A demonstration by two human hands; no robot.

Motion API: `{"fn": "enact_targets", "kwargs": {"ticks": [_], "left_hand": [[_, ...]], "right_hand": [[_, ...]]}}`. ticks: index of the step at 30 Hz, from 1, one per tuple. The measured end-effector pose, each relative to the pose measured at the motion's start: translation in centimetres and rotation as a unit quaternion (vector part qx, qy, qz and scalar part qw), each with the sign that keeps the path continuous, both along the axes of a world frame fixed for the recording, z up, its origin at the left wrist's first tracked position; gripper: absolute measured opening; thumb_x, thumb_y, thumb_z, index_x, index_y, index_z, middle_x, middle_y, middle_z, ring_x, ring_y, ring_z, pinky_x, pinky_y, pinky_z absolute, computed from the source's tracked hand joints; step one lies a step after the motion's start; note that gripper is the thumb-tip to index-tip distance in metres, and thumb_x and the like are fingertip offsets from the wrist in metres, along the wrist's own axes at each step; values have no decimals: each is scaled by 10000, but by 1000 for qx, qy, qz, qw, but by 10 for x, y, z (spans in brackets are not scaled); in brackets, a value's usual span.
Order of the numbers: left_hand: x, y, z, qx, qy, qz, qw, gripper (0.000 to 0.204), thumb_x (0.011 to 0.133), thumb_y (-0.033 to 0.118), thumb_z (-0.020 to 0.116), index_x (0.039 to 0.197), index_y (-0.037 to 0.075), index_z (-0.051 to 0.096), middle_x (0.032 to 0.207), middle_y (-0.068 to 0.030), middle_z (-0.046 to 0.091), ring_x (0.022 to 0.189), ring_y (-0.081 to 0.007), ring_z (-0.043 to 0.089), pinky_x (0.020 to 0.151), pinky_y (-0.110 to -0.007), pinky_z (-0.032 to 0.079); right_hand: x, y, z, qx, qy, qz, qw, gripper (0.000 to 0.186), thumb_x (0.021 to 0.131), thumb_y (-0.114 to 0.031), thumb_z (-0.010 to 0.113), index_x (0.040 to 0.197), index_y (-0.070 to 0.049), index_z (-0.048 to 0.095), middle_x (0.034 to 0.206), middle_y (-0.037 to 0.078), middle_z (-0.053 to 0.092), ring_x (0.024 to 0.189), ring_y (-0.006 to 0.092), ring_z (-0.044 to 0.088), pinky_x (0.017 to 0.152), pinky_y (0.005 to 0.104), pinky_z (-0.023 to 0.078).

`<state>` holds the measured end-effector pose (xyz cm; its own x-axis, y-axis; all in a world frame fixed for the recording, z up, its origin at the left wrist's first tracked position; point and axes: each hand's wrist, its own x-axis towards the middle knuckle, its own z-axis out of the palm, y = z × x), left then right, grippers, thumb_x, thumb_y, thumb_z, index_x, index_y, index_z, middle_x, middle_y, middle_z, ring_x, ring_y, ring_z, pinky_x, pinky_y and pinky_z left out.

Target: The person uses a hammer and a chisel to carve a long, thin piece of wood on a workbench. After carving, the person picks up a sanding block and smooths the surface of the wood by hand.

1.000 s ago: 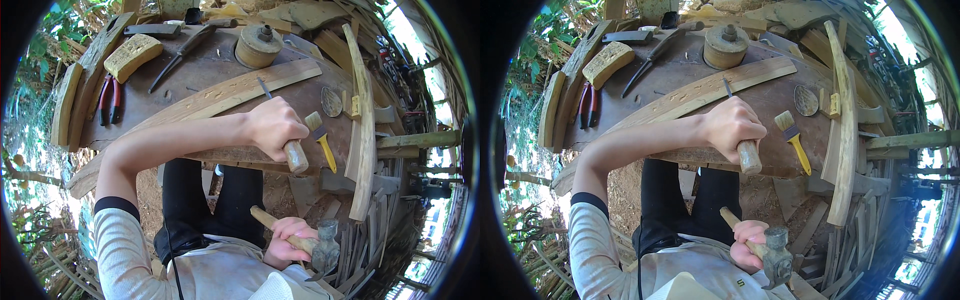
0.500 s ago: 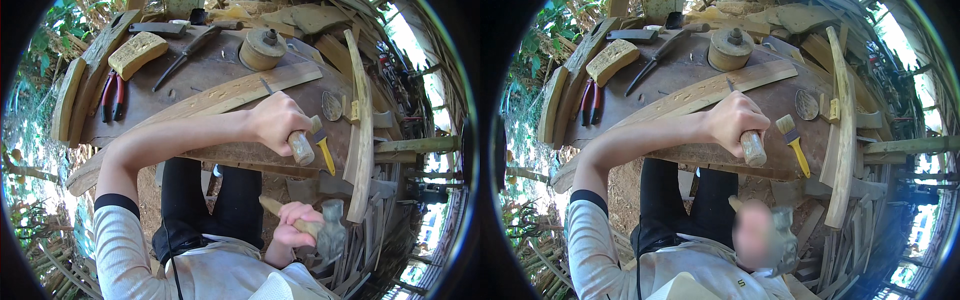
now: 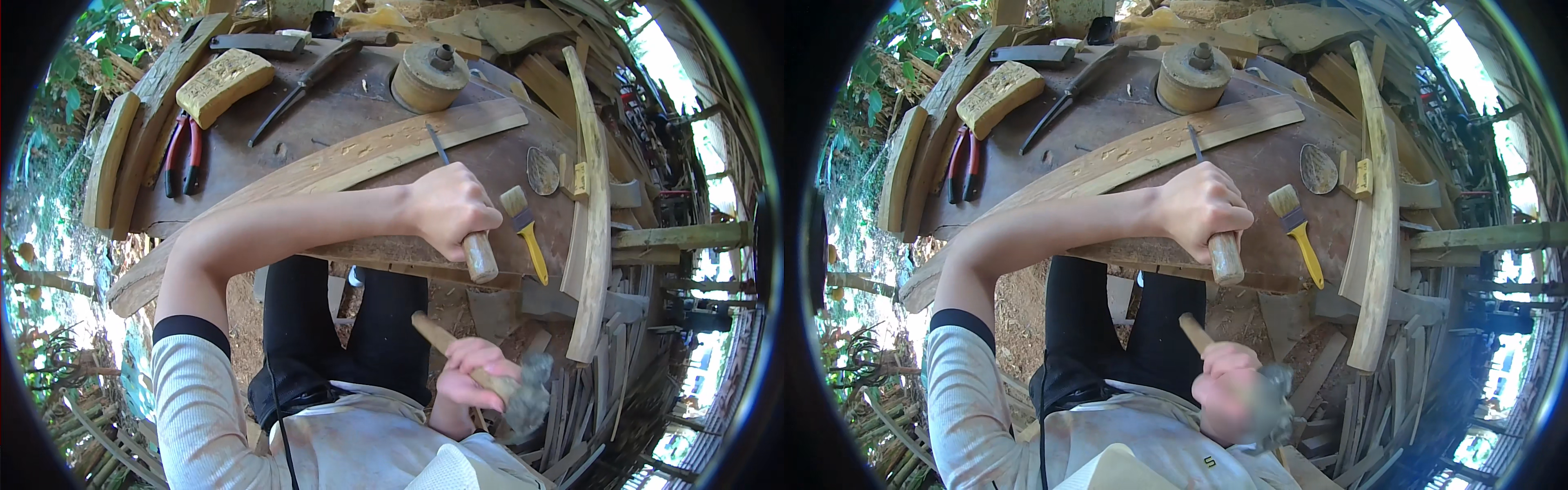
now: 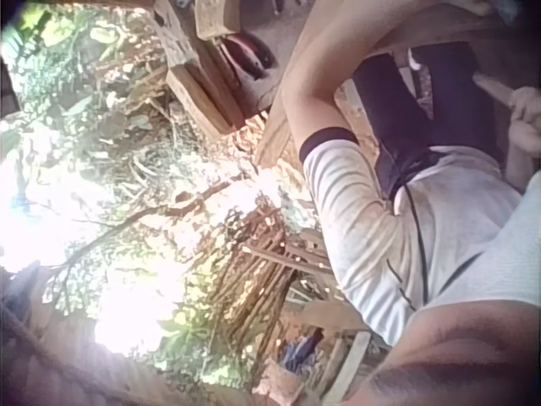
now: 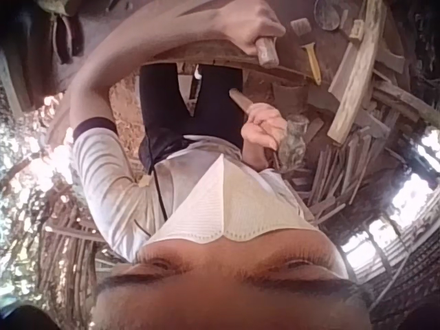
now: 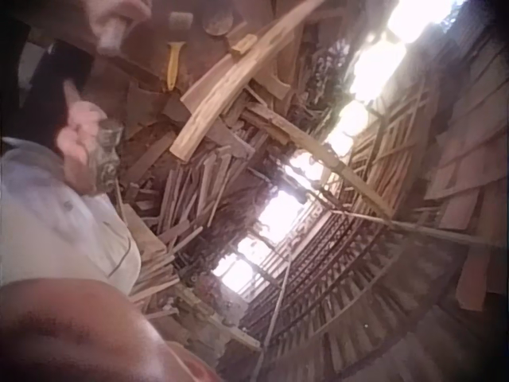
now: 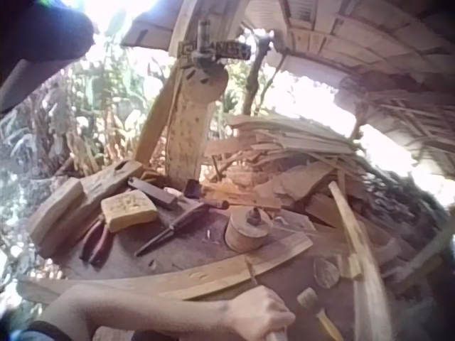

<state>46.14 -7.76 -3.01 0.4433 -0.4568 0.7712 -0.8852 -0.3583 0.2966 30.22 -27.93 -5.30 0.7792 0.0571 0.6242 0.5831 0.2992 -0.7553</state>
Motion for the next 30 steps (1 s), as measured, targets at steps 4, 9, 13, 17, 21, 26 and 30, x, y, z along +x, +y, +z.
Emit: {"fn": "enact_targets", "kwargs": {"ticks": [4,9,13,17,21,26,30], "left_hand": [[13,19,-8,12,9,19,1000,241,582,210,742,634,111,529,575,-59,558,553,-287,614,507,-416,485],[20,21,-10,13,0,45,999,247,584,219,758,653,113,546,601,-51,580,577,-277,632,518,-403,496],[14,16,-11,5,-35,16,999,268,601,224,762,649,113,524,602,-46,572,558,-271,612,505,-395,480],[1,4,-7,0,-42,-14,999,299,608,224,770,643,110,496,592,-41,552,531,-268,583,487,-393,462],[-6,-3,-7,-21,-29,-37,999,317,604,216,777,635,104,483,580,-40,535,520,-272,569,476,-397,451],[-4,-2,4,-54,-7,-25,998,289,587,198,766,628,109,493,578,-47,544,528,-282,578,480,-399,458],[-2,2,11,-69,12,-25,997,265,581,200,756,628,115,509,587,-49,563,537,-287,592,489,-402,469]], "right_hand": [[-1,1,1,-130,200,-23,971,670,987,-745,348,1046,-84,440,609,29,409,414,131,395,383,272,390],[-5,-1,-29,-56,107,-31,992,653,1009,-704,366,1064,-59,444,629,31,419,418,130,396,392,267,383],[-4,5,-25,-80,153,-15,985,633,1018,-682,378,1049,-53,434,627,36,419,418,127,397,391,266,383],[-3,7,-18,-68,157,-26,985,631,1019,-679,380,1048,-50,432,622,37,418,416,127,399,390,269,387],[-1,4,-9,-70,153,-28,985,630,1020,-680,377,1049,-52,426,614,37,413,406,125,388,376,272,378],[-4,-1,15,-51,111,-23,992,651,1001,-716,363,1070,-70,414,598,35,416,377,136,373,351,284,383],[-6,-5,20,-7,11,-17,1000,665,983,-740,355,1079,-86,426,598,35,428,375,151,400,354,292,409]]}}
